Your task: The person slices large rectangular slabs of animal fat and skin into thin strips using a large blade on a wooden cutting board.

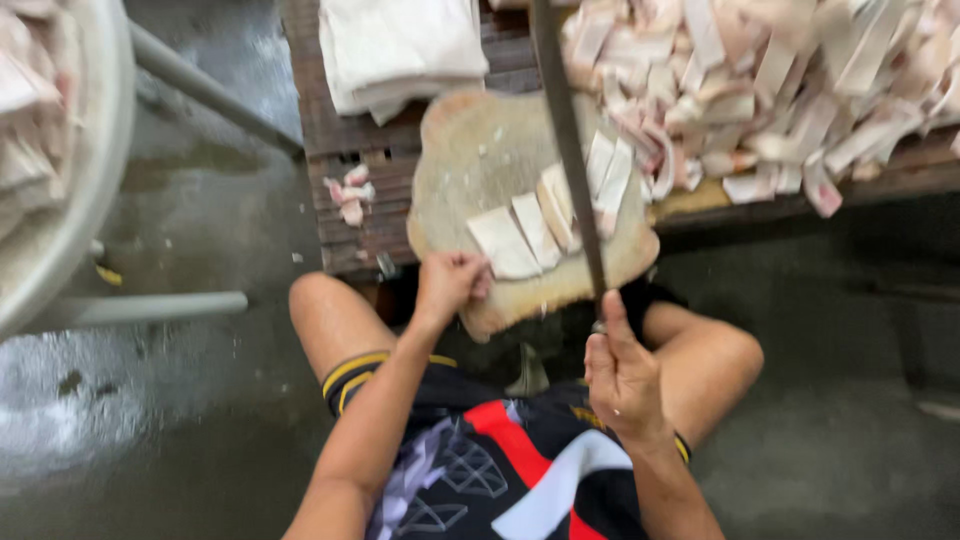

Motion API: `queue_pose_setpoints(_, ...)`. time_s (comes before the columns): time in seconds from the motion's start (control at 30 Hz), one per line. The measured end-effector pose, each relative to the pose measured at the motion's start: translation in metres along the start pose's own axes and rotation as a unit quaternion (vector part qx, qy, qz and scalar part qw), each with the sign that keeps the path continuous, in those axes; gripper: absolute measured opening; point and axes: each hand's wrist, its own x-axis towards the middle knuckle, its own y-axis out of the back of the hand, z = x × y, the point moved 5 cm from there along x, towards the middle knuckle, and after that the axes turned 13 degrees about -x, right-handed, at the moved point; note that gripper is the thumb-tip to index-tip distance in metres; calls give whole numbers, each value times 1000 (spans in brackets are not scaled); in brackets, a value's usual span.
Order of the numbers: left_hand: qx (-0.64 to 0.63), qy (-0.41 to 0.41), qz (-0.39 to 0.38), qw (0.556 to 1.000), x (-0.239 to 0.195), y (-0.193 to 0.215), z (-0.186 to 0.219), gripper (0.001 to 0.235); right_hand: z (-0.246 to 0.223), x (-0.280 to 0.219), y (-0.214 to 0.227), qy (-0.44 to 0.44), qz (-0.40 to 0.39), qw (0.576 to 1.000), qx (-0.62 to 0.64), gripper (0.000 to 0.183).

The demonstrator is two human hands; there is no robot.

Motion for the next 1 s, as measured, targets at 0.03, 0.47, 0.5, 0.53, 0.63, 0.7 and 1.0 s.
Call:
queue_pose_setpoints(0.03, -1, 16, 3, 1000, -17, 4, -14, 24, -14, -10, 13, 115, 47, 992, 6, 63)
queue_pose_setpoints(0.47, 17, -70, 63, 995, -2, 3, 20, 30, 72, -18, -85, -148, -122, 981, -14, 57)
queue_pose_setpoints(0.5, 102, -91, 55, 989, 0, -8, 28, 38, 75, -27, -84, -171, -103, 978, 54, 57)
queue_pose_setpoints(0.53, 99, -103, 52, 988, 6, -23, 37, 38, 80, -20, -82, -174, -87, 973, 122, 57)
queue_pose_setpoints(0.63, 244, -186, 84, 948, 7, -76, 53, 78, 102, -4, -65, -158, -11, 948, 278, 62)
queue_pose_setpoints(0.7, 317, -196, 98, 923, 15, -121, 70, 104, 113, 2, -51, -159, 26, 930, 330, 63)
queue_pose_setpoints(1.0, 573, 54, 36, 817, 39, -218, 84, 108, 115, 12, -20, -205, 129, 822, 515, 64)
